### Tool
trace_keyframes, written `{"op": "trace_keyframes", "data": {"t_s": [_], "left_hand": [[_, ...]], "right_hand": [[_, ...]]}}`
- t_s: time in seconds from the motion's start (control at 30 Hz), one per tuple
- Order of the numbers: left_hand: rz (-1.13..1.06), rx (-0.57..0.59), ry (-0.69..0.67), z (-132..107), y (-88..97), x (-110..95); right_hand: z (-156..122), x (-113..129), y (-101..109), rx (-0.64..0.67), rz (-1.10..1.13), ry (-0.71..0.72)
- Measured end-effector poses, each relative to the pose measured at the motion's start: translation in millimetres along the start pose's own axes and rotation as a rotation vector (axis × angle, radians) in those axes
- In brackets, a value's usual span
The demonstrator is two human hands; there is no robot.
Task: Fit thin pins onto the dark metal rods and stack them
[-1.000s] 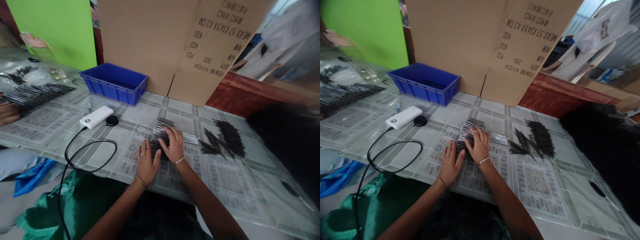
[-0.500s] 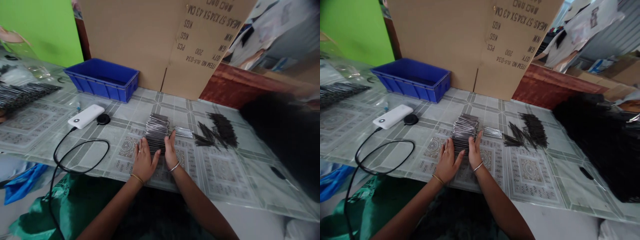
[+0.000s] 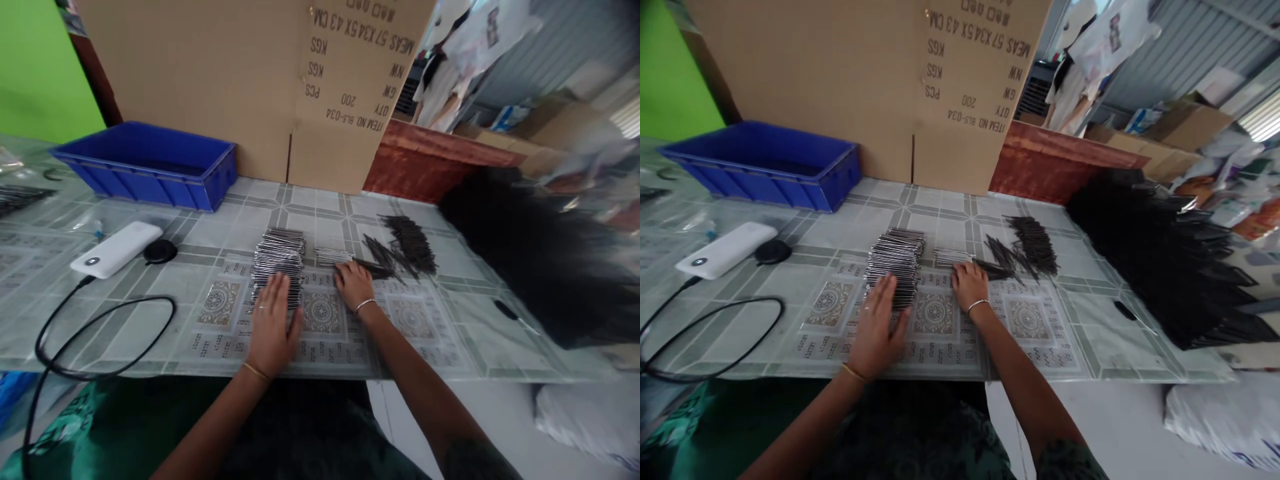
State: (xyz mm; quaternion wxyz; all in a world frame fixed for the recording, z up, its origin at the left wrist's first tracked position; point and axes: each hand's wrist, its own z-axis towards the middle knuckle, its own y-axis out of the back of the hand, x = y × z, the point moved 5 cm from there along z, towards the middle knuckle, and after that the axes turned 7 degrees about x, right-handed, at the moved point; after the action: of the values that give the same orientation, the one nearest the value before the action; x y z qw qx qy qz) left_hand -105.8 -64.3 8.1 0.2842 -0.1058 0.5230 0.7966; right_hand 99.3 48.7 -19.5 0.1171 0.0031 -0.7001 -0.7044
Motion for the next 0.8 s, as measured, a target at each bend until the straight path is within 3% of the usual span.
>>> {"op": "trace_keyframes", "data": {"t_s": [0.13, 0.3, 0.4, 0.47, 0.6, 0.67, 0.8], "left_hand": [[0.105, 0.221, -0.081, 12, -36.6, -40], [0.207, 0.357, 0.006, 34, -71.6, -52], [0.308, 0.385, 0.050, 48, -72.2, -57], [0.365, 0.418, 0.048, 55, -71.7, -58], [0.407, 0.563, 0.001, 59, -76.9, -54], [0.410, 0.601, -0.033, 56, -75.7, -53], [0.365, 0.577, -0.061, 42, -63.7, -57]], "right_hand": [[9, -1, 0, -0.007, -0.012, 0.024], [36, -8, 6, 0.124, -0.026, 0.185], [25, -8, 7, 0.095, -0.077, 0.339], [9, -11, 5, 0.006, -0.045, 0.425], [-10, -34, -4, -0.086, 0.103, 0.609], [-3, -60, -4, -0.096, 0.158, 0.583], [24, -121, 1, -0.217, 0.084, 0.347]]}}
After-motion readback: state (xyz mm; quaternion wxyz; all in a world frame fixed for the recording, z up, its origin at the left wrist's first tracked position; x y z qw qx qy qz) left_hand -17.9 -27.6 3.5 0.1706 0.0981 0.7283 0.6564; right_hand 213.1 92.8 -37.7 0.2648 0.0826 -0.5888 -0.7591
